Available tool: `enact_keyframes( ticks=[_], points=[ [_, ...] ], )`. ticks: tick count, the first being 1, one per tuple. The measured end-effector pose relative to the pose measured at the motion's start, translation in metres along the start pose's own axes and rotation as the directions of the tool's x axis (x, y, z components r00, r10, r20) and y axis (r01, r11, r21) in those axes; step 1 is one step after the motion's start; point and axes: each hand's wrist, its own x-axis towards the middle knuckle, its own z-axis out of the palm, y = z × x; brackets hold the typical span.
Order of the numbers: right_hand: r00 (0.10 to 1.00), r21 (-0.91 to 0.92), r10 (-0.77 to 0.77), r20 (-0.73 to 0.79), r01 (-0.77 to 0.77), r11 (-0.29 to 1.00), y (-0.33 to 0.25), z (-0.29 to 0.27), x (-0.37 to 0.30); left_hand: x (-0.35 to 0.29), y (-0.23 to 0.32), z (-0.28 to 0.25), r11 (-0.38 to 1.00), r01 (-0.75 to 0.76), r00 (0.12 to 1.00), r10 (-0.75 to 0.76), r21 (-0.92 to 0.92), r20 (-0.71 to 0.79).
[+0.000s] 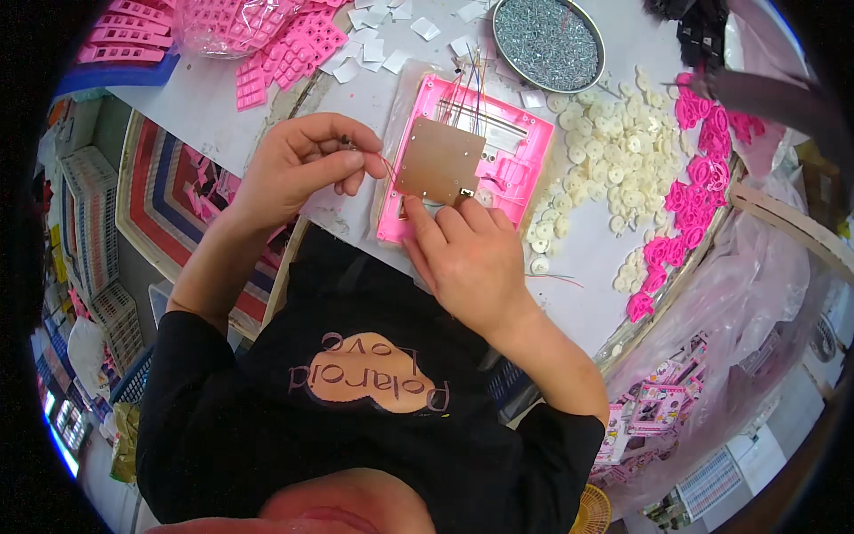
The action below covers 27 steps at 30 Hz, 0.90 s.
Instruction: Assembling a plastic toy piggy bank, including installing a circuit board and decorative parts using an electric screwdriver.
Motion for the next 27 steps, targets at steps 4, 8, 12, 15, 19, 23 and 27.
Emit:
enact_keyframes(
  ticks=[4, 8, 12, 15, 19, 23, 27],
  points=[
    [0.997, -0.059, -0.045, 0.058, 0.048, 0.997, -0.004, -0.003, 0.002, 0.006, -0.011, 0.005, 0.979, -0.137, 0.989, 0.143, 0.148, -0.029],
    [0.988, 0.071, -0.091, 0.125, 0.083, 0.994, 0.008, -0.008, 0.000, 0.011, -0.020, 0.015, 0.911, -0.300, 0.945, 0.323, 0.282, -0.041],
    [0.997, 0.099, 0.006, 0.079, -0.014, 0.995, 0.006, -0.010, -0.006, 0.009, -0.005, 0.036, 0.942, -0.207, 0.977, 0.211, 0.266, 0.014],
    [0.995, 0.301, 0.091, -0.046, -0.073, 0.951, 0.020, -0.021, -0.020, 0.011, -0.002, 0.053, 0.895, -0.324, 0.946, 0.303, 0.306, 0.113],
    [0.934, 0.409, 0.213, -0.286, -0.081, 0.909, 0.026, -0.049, -0.022, 0.014, -0.004, 0.067, 0.883, -0.247, 0.964, 0.180, 0.399, 0.197],
    [0.962, 0.328, 0.108, -0.251, -0.020, 0.944, 0.027, -0.054, -0.019, 0.024, -0.005, 0.076, 0.874, -0.229, 0.954, 0.115, 0.429, 0.275],
    [0.984, 0.405, 0.024, -0.178, 0.051, 0.913, 0.040, -0.040, -0.021, 0.030, -0.002, 0.075, 0.872, -0.225, 0.938, 0.073, 0.436, 0.338]
  ],
)
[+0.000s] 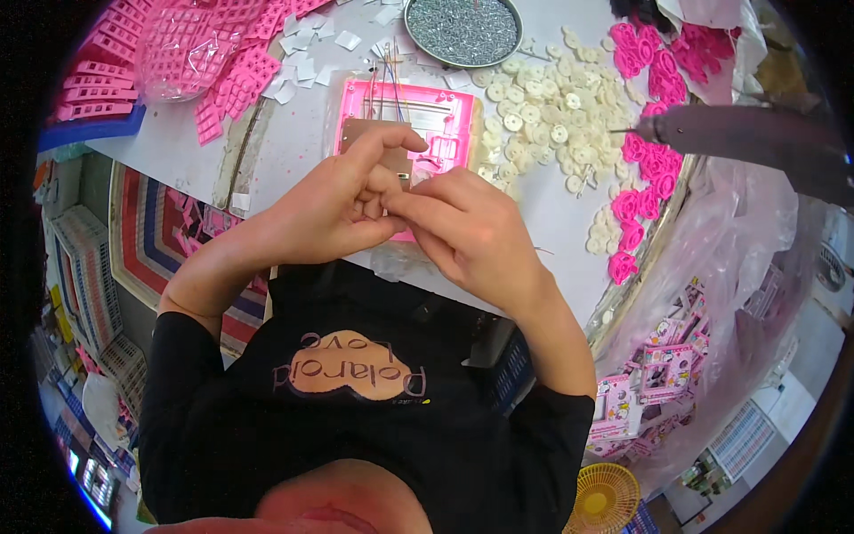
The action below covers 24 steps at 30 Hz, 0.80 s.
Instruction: Assembling a plastic toy piggy bank, including installing a circuit board and decorative parts using an electric screwdriver.
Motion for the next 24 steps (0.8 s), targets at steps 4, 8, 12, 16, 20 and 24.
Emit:
enact_keyframes(
  ticks=[4, 8, 12, 16, 20, 24],
  points=[
    [0.999, -0.119, -0.050, 0.020, 0.052, 0.992, 0.002, 0.002, -0.004, 0.003, 0.002, -0.009, 0.962, 0.203, 0.972, -0.177, -0.180, 0.154],
    [0.987, -0.314, 0.093, 0.131, -0.048, 0.948, -0.012, -0.007, -0.016, 0.002, 0.001, -0.005, 0.988, 0.011, 0.998, 0.000, 0.153, -0.068],
    [0.935, -0.506, 0.252, 0.248, -0.096, 0.857, -0.022, -0.004, -0.027, 0.021, -0.022, 0.005, 0.690, -0.324, 0.930, 0.358, 0.647, 0.084],
    [0.926, -0.590, 0.236, 0.295, -0.018, 0.807, -0.034, 0.003, -0.023, 0.034, -0.023, 0.009, 0.488, -0.435, 0.894, 0.336, 0.757, 0.297],
    [0.903, -0.616, 0.210, 0.374, 0.072, 0.784, -0.037, 0.006, -0.017, 0.030, -0.028, 0.011, 0.502, -0.382, 0.908, 0.359, 0.776, 0.216],
    [0.963, -0.455, 0.062, 0.261, 0.067, 0.888, -0.007, 0.005, -0.026, 0.008, -0.028, 0.017, 0.599, -0.358, 0.893, 0.445, 0.717, 0.074]
  ],
)
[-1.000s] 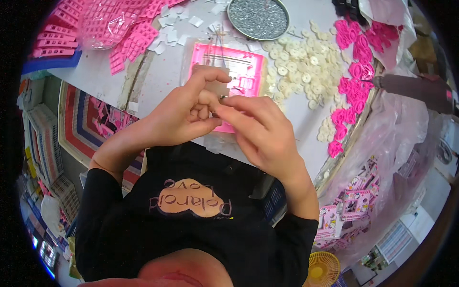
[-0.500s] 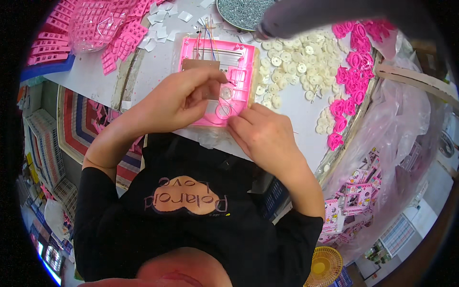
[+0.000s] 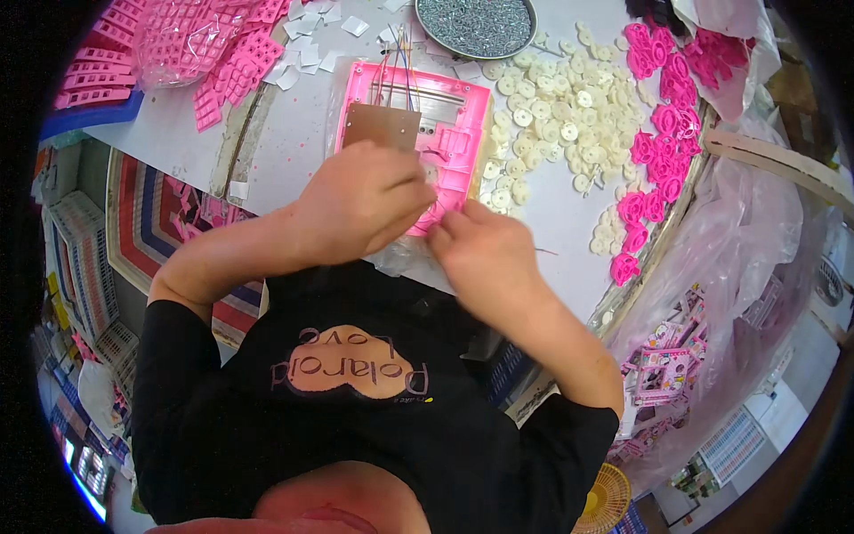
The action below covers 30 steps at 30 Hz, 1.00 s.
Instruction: Assembling a plastic toy piggy bank, including installing a circuit board and decorative parts using an electric screwdriver.
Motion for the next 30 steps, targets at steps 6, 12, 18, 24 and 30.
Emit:
enact_keyframes(
  ticks=[6, 12, 18, 24, 30],
  points=[
    [0.945, 0.075, 0.082, -0.315, -0.062, 0.995, 0.009, 0.047, -0.041, -0.032, 0.013, 0.013, 0.994, -0.053, 0.993, 0.063, -0.099, 0.099],
    [0.931, -0.215, 0.318, 0.179, -0.278, 0.936, -0.043, 0.030, -0.053, -0.029, 0.018, 0.011, 0.978, -0.174, 0.966, 0.146, 0.118, 0.215],
    [0.905, 0.288, 0.426, 0.021, -0.413, 0.864, 0.018, -0.029, 0.033, -0.032, 0.023, 0.007, 0.969, -0.172, 0.970, 0.135, 0.177, 0.201],
    [0.853, 0.070, 0.512, -0.102, -0.507, 0.859, 0.040, 0.008, 0.115, -0.035, 0.017, 0.009, 0.994, -0.105, 0.987, 0.101, 0.020, 0.125],
    [0.779, 0.609, 0.611, -0.142, -0.418, 0.674, 0.040, 0.019, 0.099, -0.002, -0.038, -0.038, 0.939, 0.341, 0.917, -0.344, -0.047, -0.202]
  ],
)
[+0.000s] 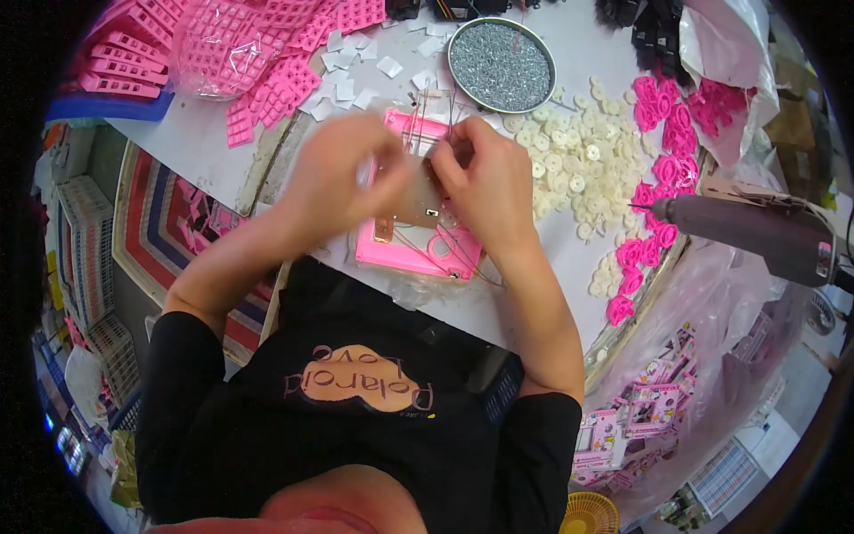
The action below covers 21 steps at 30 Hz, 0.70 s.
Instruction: Assembling a plastic toy piggy bank, including installing a circuit board and decorative parts using an electric screwdriver.
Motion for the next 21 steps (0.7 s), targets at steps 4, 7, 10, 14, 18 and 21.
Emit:
enact_keyframes(
  ticks=[4, 7, 10, 14, 18, 21],
  points=[
    [0.935, -0.157, -0.355, 0.003, 0.351, 0.923, 0.004, 0.003, -0.016, 0.035, -0.027, 0.013, 0.982, 0.014, 0.968, 0.034, 0.190, -0.250],
    [0.802, -0.252, -0.580, 0.146, 0.597, 0.762, 0.006, -0.001, -0.016, 0.043, -0.020, 0.020, 0.977, 0.027, 0.981, 0.015, 0.213, -0.194],
    [0.758, -0.201, -0.596, 0.267, 0.648, 0.735, -0.003, -0.010, -0.015, 0.041, -0.023, 0.027, 0.965, -0.002, 0.983, 0.050, 0.261, -0.176],
    [0.736, -0.118, -0.635, 0.237, 0.670, 0.733, 0.011, -0.026, 0.003, 0.041, -0.019, 0.024, 0.937, -0.143, 0.950, 0.220, 0.319, -0.221],
    [0.767, -0.201, -0.641, 0.002, 0.628, 0.751, 0.017, -0.014, 0.044, 0.041, -0.023, 0.022, 0.865, -0.407, 0.884, 0.454, 0.292, -0.113],
    [0.729, -0.128, -0.669, 0.146, 0.685, 0.718, 0.028, -0.005, 0.075, 0.038, -0.028, 0.020, 0.822, -0.533, 0.838, 0.546, 0.199, -0.012]
  ],
)
